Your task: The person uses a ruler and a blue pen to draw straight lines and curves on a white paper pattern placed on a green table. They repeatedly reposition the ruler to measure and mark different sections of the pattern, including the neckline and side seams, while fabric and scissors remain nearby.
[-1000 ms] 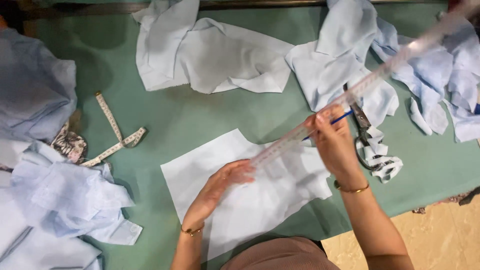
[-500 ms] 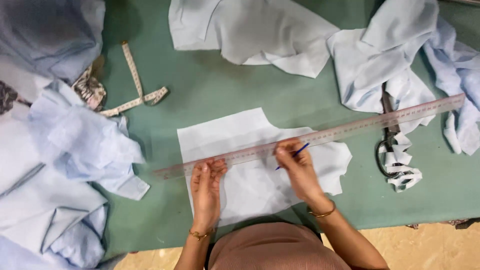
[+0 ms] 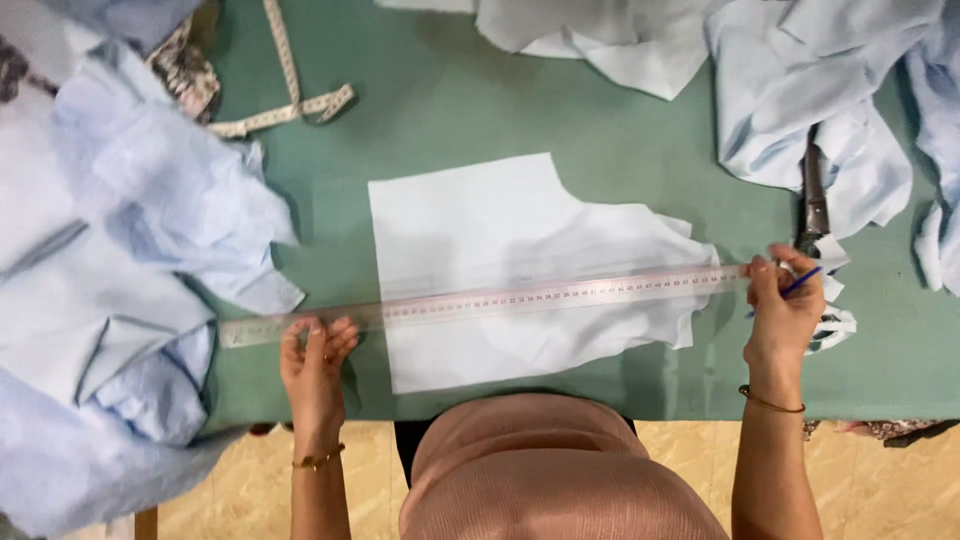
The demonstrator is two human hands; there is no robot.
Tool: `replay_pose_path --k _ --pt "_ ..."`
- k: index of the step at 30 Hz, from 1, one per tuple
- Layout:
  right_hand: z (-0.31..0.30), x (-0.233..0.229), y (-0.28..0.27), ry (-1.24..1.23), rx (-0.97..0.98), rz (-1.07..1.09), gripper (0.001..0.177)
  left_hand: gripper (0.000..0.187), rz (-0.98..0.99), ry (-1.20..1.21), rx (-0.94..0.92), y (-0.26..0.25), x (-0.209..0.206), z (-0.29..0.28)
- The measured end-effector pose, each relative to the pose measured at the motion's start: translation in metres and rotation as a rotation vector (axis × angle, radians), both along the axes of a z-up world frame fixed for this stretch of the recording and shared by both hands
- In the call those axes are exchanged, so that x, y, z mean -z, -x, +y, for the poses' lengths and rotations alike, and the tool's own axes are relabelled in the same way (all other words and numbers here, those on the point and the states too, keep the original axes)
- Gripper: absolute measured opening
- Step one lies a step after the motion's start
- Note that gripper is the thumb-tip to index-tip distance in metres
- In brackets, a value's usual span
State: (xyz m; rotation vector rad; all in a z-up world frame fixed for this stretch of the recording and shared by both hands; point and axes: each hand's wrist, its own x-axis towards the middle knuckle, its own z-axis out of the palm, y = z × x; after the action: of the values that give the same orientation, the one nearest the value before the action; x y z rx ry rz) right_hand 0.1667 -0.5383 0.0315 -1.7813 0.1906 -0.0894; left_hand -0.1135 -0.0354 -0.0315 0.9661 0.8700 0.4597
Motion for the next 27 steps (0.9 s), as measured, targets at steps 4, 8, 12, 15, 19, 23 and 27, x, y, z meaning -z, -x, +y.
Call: replay_pose_path --k 4,8,12,15,19,23,27 --pt "-0.012 0.022 0.004 0.144 -0.082 0.01 0.018 0.027 0.053 0.031 0.037 0.011 -0.002 0.002" --pt "-0.004 0.02 0.005 0.161 -0.084 0.006 0.018 0.027 0.231 -0.083 0.228 0.019 -0.012 -0.002" --pt "-0.004 0.025 0.004 0.201 -0.091 0.001 0.019 0.02 0.56 -0.985 0.251 0.008 -0.032 -0.036" --pt "-0.001 0.03 0.004 0.142 -0.101 -0.006 0.02 0.046 0.479 -1.422 0.311 -0.002 -0.049 -0.056" --pt "0.0 0.037 0.002 0.189 -0.159 -0.096 0.019 0.063 0.566 -1.505 0.429 0.0 -0.02 -0.06" --pt "0.004 0.033 0.003 0.359 -0.168 -0.155 0.023 0.068 0.565 -1.483 0.455 -0.001 -0.017 -0.058" --pt "0.01 0.029 0.004 0.624 -0.144 -0.181 0.022 0.068 0.581 -1.507 0.455 -0.001 -0.016 -0.059"
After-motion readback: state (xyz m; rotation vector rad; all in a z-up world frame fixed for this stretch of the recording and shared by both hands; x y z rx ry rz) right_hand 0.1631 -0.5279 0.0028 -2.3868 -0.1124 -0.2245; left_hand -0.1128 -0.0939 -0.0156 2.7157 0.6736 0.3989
